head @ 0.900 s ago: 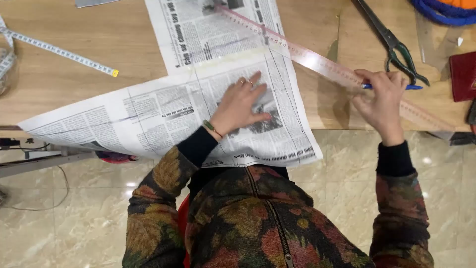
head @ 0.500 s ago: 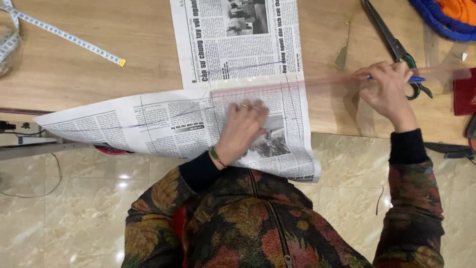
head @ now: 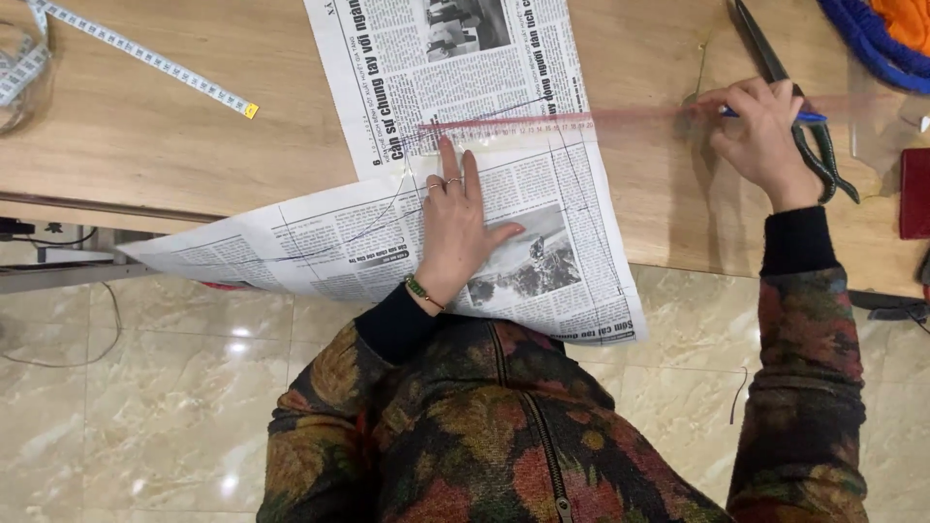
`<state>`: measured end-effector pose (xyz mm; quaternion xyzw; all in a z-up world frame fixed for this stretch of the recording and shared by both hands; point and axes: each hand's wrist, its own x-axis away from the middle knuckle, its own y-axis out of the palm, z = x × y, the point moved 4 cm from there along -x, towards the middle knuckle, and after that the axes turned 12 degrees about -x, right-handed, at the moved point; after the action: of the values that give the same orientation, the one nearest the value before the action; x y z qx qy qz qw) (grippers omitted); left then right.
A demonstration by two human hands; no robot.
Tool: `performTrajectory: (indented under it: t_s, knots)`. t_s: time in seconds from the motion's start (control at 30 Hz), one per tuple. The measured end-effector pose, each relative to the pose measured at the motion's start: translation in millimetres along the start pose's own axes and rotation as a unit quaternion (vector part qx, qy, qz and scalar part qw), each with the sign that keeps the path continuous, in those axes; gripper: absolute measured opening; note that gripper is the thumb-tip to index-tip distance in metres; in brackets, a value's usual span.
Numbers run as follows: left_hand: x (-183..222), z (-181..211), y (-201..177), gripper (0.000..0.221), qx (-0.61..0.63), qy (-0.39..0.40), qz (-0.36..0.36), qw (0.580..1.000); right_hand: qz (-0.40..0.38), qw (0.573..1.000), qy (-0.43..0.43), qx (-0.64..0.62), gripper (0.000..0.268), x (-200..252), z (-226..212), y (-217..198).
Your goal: Drafting a pattern on newspaper using a ruler and pen, then cutting it out with scissors.
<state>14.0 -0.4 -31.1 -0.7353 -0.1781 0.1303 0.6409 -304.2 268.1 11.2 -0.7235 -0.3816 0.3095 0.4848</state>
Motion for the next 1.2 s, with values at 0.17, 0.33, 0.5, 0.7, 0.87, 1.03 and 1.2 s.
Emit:
performTrajectory:
  t_s: [0.17, 0.33, 0.5, 0.7, 0.87, 1.03, 1.2]
  knots:
    - [2, -2, 0, 0.129, -0.005, -0.011, 0.048, 0.999, 0.001, 1.0, -0.015, 0.0, 0.042, -23, 3, 2]
    - [-4, -5, -2, 0.131, -0.049, -0.011, 0.026, 0.998, 0.021, 0.999, -0.043, 0.004, 0.027, -53, 3, 2]
    - [-13, -10, 3, 0.128, 0.044, -0.03, -0.022, 0.998, 0.033, 0.992, -0.115, 0.028, 0.058, -77, 4, 10]
    - [-12, -7, 7, 0.128, -0.008, -0.036, 0.007, 0.999, 0.034, 0.996, -0.076, 0.037, 0.056, -86, -4, 15]
    - [-14, -9, -1, 0.125, -0.028, -0.031, -0.018, 0.999, 0.044, 0.993, -0.101, 0.04, 0.053, -95, -17, 18]
    - [-14, -10, -6, 0.125, -0.045, -0.019, -0.041, 0.998, 0.069, 0.986, -0.142, 0.049, 0.053, -103, -11, 24]
    - [-11, -14, -15, 0.127, -0.032, -0.026, -0.027, 0.999, 0.068, 0.985, -0.139, 0.083, 0.053, -108, -13, 28]
